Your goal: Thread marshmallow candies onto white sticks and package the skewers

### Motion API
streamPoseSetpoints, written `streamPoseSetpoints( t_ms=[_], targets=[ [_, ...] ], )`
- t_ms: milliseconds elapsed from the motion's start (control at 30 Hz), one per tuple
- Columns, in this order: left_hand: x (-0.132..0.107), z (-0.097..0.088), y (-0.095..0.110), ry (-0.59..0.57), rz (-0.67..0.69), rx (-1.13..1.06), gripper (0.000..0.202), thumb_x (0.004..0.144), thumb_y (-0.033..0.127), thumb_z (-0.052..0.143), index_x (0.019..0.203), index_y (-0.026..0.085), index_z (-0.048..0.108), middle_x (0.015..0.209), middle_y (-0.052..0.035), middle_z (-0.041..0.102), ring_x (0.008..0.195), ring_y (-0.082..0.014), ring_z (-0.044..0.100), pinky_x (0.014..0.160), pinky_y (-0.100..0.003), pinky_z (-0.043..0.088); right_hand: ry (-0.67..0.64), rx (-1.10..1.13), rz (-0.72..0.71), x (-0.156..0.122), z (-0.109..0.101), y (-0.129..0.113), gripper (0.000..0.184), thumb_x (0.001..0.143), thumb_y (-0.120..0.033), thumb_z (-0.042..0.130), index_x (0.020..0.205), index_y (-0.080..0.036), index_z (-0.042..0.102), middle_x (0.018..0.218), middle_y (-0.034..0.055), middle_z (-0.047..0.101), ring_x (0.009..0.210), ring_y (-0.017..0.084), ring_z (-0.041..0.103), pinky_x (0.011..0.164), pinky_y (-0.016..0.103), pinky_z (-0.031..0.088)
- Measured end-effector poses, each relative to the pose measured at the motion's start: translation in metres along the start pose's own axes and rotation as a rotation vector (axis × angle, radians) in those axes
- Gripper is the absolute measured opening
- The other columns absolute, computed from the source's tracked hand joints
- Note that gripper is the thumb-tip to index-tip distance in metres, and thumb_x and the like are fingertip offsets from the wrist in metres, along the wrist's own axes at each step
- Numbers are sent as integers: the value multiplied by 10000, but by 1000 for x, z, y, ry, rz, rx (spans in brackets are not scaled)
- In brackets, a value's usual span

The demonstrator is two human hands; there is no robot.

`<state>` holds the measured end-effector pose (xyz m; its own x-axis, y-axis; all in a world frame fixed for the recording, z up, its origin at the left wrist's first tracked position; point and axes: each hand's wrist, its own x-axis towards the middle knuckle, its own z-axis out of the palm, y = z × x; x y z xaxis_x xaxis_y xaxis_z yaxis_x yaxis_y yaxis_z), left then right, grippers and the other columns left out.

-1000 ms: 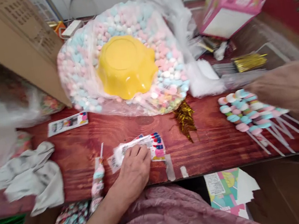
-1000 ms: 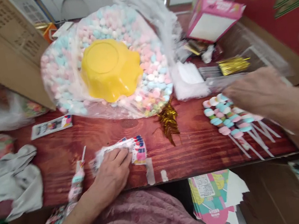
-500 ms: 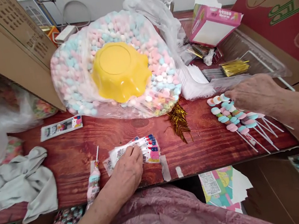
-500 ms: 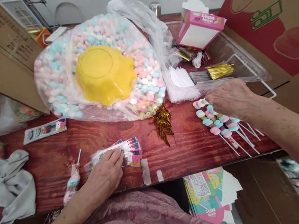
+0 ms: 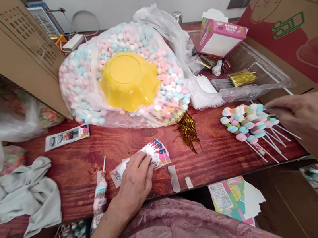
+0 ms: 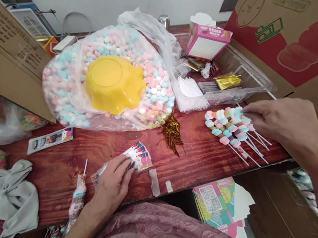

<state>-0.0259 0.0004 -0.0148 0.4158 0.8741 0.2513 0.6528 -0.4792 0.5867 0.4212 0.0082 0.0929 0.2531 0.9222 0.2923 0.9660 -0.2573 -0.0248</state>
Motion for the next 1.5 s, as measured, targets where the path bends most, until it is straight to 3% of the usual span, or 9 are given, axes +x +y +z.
streamPoseSetpoints(
  t_ms=[167, 267, 500, 833, 933, 1100, 1200, 1333, 1500],
  targets=[
    [25, 4, 56, 48, -409, -1222, 472, 986, 513, 407, 1357, 241, 512, 1338, -105, 591, 1284, -246, 527, 1045, -439, 464, 161, 740, 37, -93, 28, -78, 176, 773, -360, 707, 908, -264, 767, 842, 6, 754, 752, 206, 691, 714, 312, 518],
    [42, 10, 73, 72, -508, -1619, 524, 919, 606, 492, 1204, 185, 617, 1263, -129, 641, 1246, -284, 565, 1017, -446, 475, 232, 838, -255, -131, 51, -135, 172, 820, -189, 654, 946, -260, 748, 807, -1, 735, 687, 164, 677, 677, 276, 518],
    [29, 6, 64, 209, -456, -1577, 370, 864, 515, 641, 895, 148, 675, 984, -112, 736, 1079, -273, 672, 938, -402, 512, 215, 690, -631, -143, 50, -176, 338, 801, -52, 578, 1065, -222, 704, 695, -1, 658, 584, 126, 597, 609, 256, 462],
    [18, 4, 59, 313, -371, -1513, 351, 917, 491, 573, 766, 176, 540, 730, -4, 634, 717, -158, 683, 770, -349, 568, -240, 1417, 12, -185, 70, -247, 191, 880, -276, 579, 803, -174, 722, 555, -30, 579, 463, 95, 492, 456, 203, 387],
    [16, 4, 60, 300, -428, -1485, 363, 900, 504, 592, 757, 178, 521, 724, 16, 592, 709, -149, 679, 775, -348, 569, -228, 1404, 5, -189, 77, -256, 202, 876, -293, 584, 809, -177, 736, 595, -19, 613, 505, 103, 521, 508, 215, 420],
    [16, 6, 43, 232, -366, -1269, 315, 975, 500, 443, 1075, 225, 560, 992, -45, 650, 953, -179, 668, 879, -369, 534, -135, 1292, -15, -184, 80, -239, 178, 877, -259, 587, 847, -197, 751, 632, -14, 637, 523, 104, 529, 526, 220, 429],
    [13, -1, 22, 180, -197, -676, 410, 984, 421, 436, 1354, 244, 436, 1258, -102, 567, 1140, -212, 566, 973, -407, 477, 12, 1225, 250, -176, 87, -205, 149, 827, -311, 664, 848, -195, 756, 678, 1, 658, 584, 128, 561, 564, 240, 457],
    [6, -6, 8, -218, -8, 256, 254, 920, 213, 500, 1141, 139, 601, 1160, -138, 579, 1091, -275, 517, 955, -452, 453, 98, 1284, 552, -171, 101, -164, 231, 758, -372, 753, 891, -183, 743, 700, -9, 623, 605, 117, 519, 588, 255, 440],
    [5, 10, 10, -378, 78, 607, 213, 926, 102, 425, 1028, 106, 612, 995, -123, 597, 964, -264, 538, 822, -402, 471, 33, 1266, 492, -179, 99, -166, 224, 768, -370, 752, 894, -184, 745, 711, -4, 624, 626, 118, 515, 606, 260, 433]
  ],
)
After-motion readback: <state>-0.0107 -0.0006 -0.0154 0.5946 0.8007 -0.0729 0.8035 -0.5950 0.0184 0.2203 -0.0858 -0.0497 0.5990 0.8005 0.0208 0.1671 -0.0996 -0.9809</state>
